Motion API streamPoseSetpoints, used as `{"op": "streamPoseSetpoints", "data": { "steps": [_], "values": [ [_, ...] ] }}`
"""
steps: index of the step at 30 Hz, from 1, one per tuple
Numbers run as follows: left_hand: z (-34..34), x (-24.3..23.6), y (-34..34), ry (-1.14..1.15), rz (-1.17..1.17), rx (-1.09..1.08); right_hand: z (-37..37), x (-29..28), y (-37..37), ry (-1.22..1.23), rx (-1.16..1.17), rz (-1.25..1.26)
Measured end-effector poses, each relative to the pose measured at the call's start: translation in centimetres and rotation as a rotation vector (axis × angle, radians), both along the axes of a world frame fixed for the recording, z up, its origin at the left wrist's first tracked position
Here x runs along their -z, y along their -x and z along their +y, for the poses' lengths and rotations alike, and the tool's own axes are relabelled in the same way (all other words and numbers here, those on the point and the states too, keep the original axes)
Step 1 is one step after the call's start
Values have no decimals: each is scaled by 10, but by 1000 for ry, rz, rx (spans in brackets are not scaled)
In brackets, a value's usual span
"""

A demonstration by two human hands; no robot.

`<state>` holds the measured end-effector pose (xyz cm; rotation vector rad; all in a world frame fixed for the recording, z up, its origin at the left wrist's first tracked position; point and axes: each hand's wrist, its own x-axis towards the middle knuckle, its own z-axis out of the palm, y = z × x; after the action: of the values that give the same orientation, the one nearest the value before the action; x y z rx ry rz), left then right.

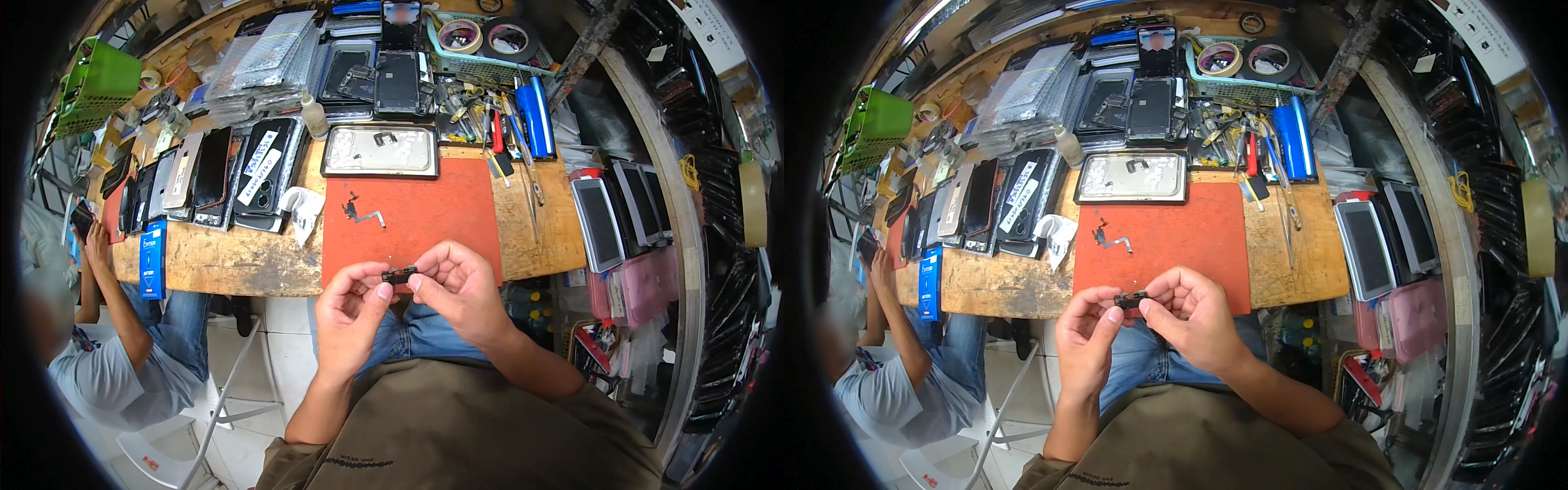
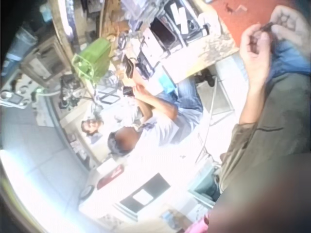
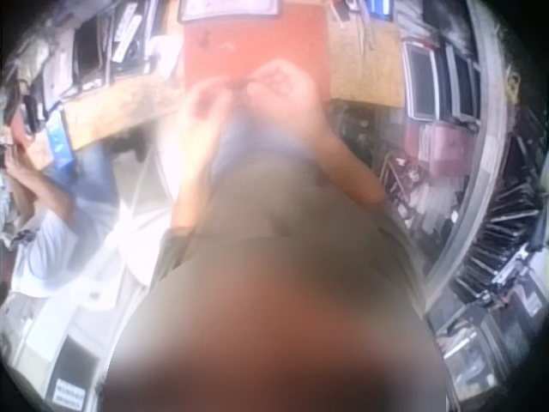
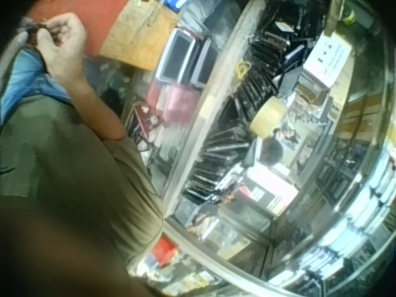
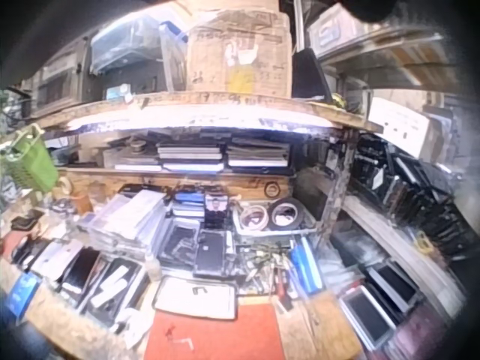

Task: The person disassembles a mobile phone, removes a small internal component, and reassembles the device using a screwdriver. The person handles the phone casing, internal parts, and tools on a cluttered workbench.

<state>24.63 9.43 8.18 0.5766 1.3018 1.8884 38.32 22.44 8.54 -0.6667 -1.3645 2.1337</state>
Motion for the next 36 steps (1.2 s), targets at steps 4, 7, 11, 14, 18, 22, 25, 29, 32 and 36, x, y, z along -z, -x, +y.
{"op": "streamPoseSetpoints", "data": {
  "steps": [4, 7, 11, 14, 18, 22, 25, 29, 32, 36],
  "values": [
    [2, 3, -1, 19, 4, -24, -2, 1, 1, 1, -3, -36],
    [4, 3, 5, 55, 43, -10, -1, 3, 4, 3, 4, -29],
    [7, 7, 2, 68, 38, -8, 0, 5, 2, 9, 10, -27],
    [10, 9, 1, 30, 5, -2, 1, 7, 2, -11, 21, -37],
    [6, 9, 3, 65, 13, -7, -2, 11, 6, -6, 38, -15],
    [0, 10, 11, 69, -28, 24, -5, 10, 10, -1, 23, 71],
    [-1, 13, 12, 0, -124, 75, -2, 8, 5, 15, -8, 47],
    [0, 16, 11, 1, -197, 96, 1, 8, 1, 17, -14, 20],
    [0, 15, 12, -2, -202, 94, -1, 11, 6, -2, -15, 31],
    [-1, 17, 15, -9, -159, 77, -6, 12, 8, -12, -30, 40]
  ]
}}
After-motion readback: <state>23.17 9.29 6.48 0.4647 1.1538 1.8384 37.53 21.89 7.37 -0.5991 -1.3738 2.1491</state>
